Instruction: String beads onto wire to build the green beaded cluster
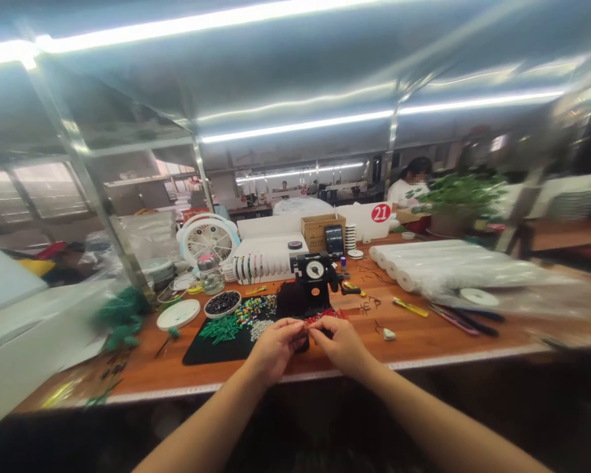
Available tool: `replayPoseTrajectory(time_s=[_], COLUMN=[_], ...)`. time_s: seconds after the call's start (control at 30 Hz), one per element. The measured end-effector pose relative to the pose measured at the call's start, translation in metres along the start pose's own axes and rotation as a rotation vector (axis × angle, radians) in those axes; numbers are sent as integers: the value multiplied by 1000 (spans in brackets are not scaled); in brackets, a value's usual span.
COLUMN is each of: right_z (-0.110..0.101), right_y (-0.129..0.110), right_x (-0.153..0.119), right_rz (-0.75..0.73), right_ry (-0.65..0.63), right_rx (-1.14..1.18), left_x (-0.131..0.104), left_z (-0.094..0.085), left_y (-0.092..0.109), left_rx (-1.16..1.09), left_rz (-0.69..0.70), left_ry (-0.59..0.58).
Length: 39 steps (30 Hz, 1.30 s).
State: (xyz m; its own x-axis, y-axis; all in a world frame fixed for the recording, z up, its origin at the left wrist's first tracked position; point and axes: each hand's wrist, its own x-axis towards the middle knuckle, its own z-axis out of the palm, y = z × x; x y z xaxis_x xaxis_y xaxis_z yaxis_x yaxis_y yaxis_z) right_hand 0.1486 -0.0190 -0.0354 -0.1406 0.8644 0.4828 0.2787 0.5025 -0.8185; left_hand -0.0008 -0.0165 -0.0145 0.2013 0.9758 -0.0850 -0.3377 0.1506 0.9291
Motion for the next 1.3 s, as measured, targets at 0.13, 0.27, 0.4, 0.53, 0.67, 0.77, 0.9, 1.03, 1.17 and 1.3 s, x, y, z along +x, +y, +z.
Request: replayPoseTrajectory(time_s=[0.13, 0.27, 0.4, 0.53, 0.67, 0.77, 0.9, 1.03, 1.17, 1.3], right_z=[-2, -4, -4, -5, -7, -7, -8, -14, -18, -15], right_y=[-2, 0, 0, 0, -1, -2, 0, 3, 1, 0], right_x=[2, 3, 4, 4, 5, 5, 8, 13, 16, 18], right_rz=[8, 50, 59, 29, 10, -7, 96, 326, 433, 464], right_ry=[-59, -91, -119, -149, -192, -219, -222, -194, -169, -159], right_rx=[49, 21, 14, 2, 1, -7, 73, 270, 416, 462], left_x=[-2, 0, 7, 9, 9, 10, 7, -4, -11, -7], left_z=[4, 4, 6, 8, 11, 13, 12, 1, -9, -8], left_y=[3, 5, -2, -7, -9, -14, -7, 14, 17, 4], left_rx=[110, 411, 244, 92, 28, 52, 186, 857, 1238, 1257], left_rz=[50, 238, 153, 91, 9, 6, 84, 671, 873, 922], left_ry=[-62, 98, 156, 109, 61, 43, 20, 19, -141, -136])
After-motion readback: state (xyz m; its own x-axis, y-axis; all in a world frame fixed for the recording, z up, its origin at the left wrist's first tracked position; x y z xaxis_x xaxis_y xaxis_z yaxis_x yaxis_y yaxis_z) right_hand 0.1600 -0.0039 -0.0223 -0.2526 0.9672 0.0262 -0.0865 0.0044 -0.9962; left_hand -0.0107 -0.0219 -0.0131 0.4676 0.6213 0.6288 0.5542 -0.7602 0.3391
